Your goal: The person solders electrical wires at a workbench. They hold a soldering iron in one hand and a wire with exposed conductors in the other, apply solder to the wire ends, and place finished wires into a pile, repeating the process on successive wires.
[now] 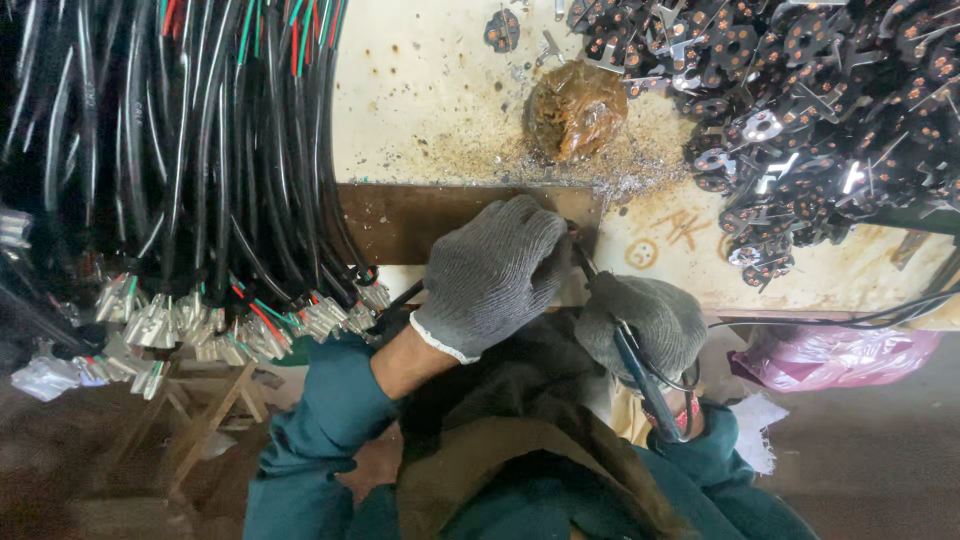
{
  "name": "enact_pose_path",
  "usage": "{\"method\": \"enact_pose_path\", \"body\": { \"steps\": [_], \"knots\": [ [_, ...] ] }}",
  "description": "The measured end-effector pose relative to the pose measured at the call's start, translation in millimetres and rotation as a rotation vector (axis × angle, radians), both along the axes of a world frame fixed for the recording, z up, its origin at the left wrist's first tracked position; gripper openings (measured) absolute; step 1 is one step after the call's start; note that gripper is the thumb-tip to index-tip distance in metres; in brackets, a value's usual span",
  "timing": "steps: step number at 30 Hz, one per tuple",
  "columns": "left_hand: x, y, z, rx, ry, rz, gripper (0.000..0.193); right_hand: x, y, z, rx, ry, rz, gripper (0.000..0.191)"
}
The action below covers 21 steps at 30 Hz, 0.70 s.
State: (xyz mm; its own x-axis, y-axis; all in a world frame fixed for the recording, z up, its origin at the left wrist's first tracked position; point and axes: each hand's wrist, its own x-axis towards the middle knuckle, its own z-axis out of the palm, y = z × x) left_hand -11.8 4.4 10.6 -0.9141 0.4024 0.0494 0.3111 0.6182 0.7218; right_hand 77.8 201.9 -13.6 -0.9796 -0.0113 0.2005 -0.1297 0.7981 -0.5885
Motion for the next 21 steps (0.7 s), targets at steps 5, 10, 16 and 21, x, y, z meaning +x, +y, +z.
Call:
{"method": "enact_pose_path", "body": {
  "steps": [5,10,16,21],
  "knots": [
    [3,-1,-2,-0.042,-0.005,-0.069,0.02,3,2,-2,0.017,0.012,0.0,0.012],
    [0,-9,-7,0.011,0.002,-0.123,0.023,6,0,-4,0.038,0.035,-0.009,0.012],
    [-1,-12,-5,0.08,0.037,-0.097,0.031,6,-2,-6,0.096,0.073,-0.022,0.013],
    [-1,-8,-4,0.056,0.003,-0.088,0.023,5,0,-5,-0.027,0.028,-0.016,0.015]
  ]
}}
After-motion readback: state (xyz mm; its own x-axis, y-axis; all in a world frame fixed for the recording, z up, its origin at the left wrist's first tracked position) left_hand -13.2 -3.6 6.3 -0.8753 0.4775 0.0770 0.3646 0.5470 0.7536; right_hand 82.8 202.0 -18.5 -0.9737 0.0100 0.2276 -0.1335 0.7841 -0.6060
